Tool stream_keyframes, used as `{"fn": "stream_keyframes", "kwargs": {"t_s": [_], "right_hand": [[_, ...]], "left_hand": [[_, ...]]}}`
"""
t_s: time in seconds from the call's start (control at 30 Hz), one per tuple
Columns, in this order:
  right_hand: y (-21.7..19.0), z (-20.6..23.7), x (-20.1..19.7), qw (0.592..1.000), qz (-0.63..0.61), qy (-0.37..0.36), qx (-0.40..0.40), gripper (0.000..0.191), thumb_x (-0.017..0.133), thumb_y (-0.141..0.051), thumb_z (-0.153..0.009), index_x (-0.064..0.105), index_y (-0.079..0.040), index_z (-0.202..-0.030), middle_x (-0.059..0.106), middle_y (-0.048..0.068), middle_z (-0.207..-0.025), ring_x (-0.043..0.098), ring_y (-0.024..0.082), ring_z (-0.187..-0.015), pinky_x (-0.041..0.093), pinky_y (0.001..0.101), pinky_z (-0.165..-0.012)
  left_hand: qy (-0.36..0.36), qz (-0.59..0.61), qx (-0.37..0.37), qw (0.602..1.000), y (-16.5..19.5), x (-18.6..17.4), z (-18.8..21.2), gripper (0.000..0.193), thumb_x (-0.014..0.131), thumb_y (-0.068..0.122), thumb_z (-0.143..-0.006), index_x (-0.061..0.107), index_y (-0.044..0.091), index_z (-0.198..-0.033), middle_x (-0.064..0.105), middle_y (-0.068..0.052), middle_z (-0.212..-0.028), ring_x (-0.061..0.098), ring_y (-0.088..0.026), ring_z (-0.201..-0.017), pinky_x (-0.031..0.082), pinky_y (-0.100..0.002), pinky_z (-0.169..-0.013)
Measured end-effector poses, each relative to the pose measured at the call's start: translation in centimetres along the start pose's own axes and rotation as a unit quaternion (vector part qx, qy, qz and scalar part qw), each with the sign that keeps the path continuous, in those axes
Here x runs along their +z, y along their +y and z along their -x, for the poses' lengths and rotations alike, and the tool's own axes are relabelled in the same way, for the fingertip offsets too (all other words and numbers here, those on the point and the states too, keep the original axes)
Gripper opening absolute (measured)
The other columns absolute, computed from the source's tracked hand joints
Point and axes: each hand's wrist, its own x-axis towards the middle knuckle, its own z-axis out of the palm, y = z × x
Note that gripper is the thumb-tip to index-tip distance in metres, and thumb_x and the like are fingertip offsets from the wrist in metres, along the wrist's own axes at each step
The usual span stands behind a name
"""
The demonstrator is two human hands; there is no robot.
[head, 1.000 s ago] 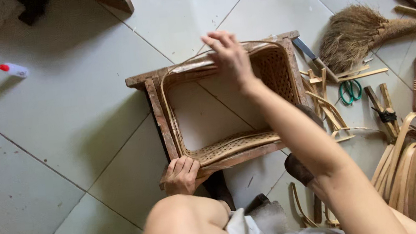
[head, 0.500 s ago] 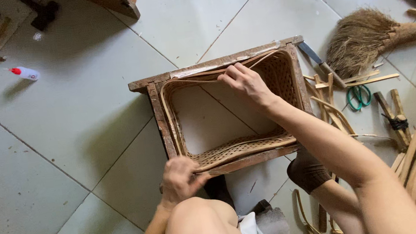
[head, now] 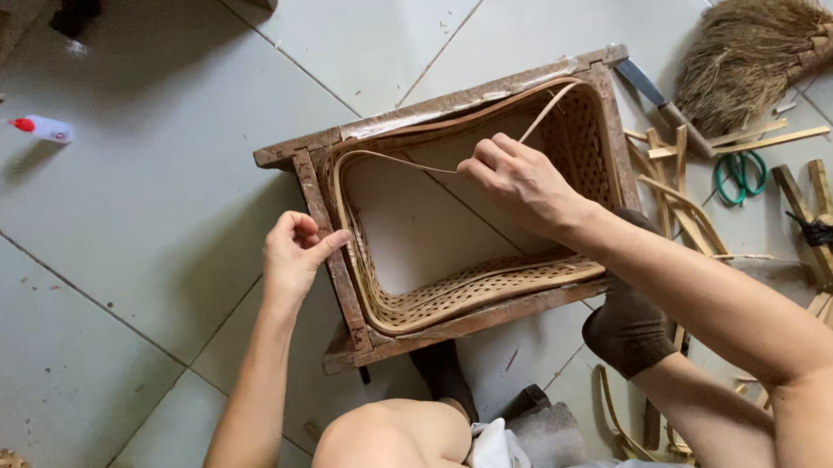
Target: The person sits on the floor and assembles a woven bamboo basket in a wooden frame, fitting curved bamboo strips across the basket opening one at a time and pressing them into place. They pick up a hammer to tap strips secure and continue adding strips to build up the basket base.
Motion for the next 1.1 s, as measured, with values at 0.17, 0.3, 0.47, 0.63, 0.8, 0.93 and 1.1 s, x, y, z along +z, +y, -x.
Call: {"fn": "stream_keyframes", "kwargs": {"t_s": [0.17,0.3,0.47,0.63,0.8,0.93,1.1], "right_hand": [[0.5,0.5,1.7,1.0,0.018,-0.019,0.008,0.028,0.065,-0.002,-0.082,0.067,-0.007,-0.109,0.057,0.007,-0.095,0.058,0.024,-0.091,0.054,0.0336,-0.082],[1.3,-0.4,4.1,0.997,0.076,-0.004,0.008,0.031,0.064,-0.001,-0.083,0.069,-0.006,-0.113,0.058,0.007,-0.098,0.058,0.022,-0.093,0.055,0.0319,-0.082],[2.1,-0.4,5.7,0.996,0.087,0.021,0.016,0.028,0.066,-0.005,-0.086,0.069,-0.006,-0.114,0.058,0.008,-0.1,0.059,0.023,-0.095,0.056,0.0335,-0.081],[3.0,1.2,4.5,0.992,-0.111,0.059,0.024,0.024,0.065,-0.007,-0.091,0.063,-0.004,-0.115,0.062,0.016,-0.126,0.063,0.032,-0.117,0.056,0.0353,-0.098],[5.9,5.1,-1.6,0.991,-0.071,0.003,0.11,0.038,0.07,-0.011,-0.087,0.062,0.001,-0.122,0.064,0.02,-0.122,0.063,0.037,-0.112,0.054,0.0413,-0.095],[9.0,10.4,-6.4,0.894,-0.109,-0.098,0.424,0.037,0.081,-0.022,-0.088,0.058,-0.002,-0.109,0.069,0.018,-0.104,0.07,0.033,-0.096,0.058,0.0429,-0.086],[7.7,13.2,-2.9,0.872,-0.005,-0.112,0.476,0.046,0.082,-0.013,-0.077,0.049,-0.002,-0.107,0.069,0.02,-0.091,0.069,0.041,-0.085,0.056,0.0506,-0.074]], "left_hand": [[0.008,-0.055,-0.017,0.998,1.0,0.6,0.0,0.048,0.096,0.03,-0.071,0.054,0.008,-0.08,0.057,0.005,-0.071,0.053,-0.006,-0.065,0.05,-0.024,-0.058],[0.013,-0.052,-0.007,0.999,2.3,0.4,0.7,0.048,0.096,0.03,-0.071,0.054,0.009,-0.082,0.057,0.003,-0.072,0.053,-0.007,-0.066,0.05,-0.025,-0.058],[0.155,-0.19,0.303,0.921,7.1,5.6,1.1,0.039,0.087,0.012,-0.076,0.063,0.007,-0.107,0.066,-0.007,-0.107,0.065,-0.02,-0.102,0.059,-0.03,-0.086],[0.071,-0.245,0.463,0.849,12.4,16.1,-1.0,0.068,0.06,-0.013,-0.087,0.047,0.009,-0.149,0.065,-0.013,-0.123,0.065,-0.027,-0.106,0.06,-0.034,-0.093],[0.066,-0.303,0.438,0.844,13.1,17.5,-1.1,0.04,0.062,0.001,-0.096,0.062,0.009,-0.135,0.063,-0.009,-0.101,0.063,-0.026,-0.093,0.058,-0.038,-0.081],[0.113,-0.343,0.45,0.817,13.4,18.8,-1.3,0.02,0.067,0.007,-0.092,0.074,0.014,-0.109,0.061,-0.005,-0.089,0.06,-0.023,-0.086,0.053,-0.037,-0.07],[0.13,-0.336,0.446,0.819,12.9,20.1,-2.1,0.011,0.071,0.01,-0.09,0.075,0.015,-0.099,0.06,-0.004,-0.087,0.06,-0.022,-0.085,0.051,-0.037,-0.069]]}}
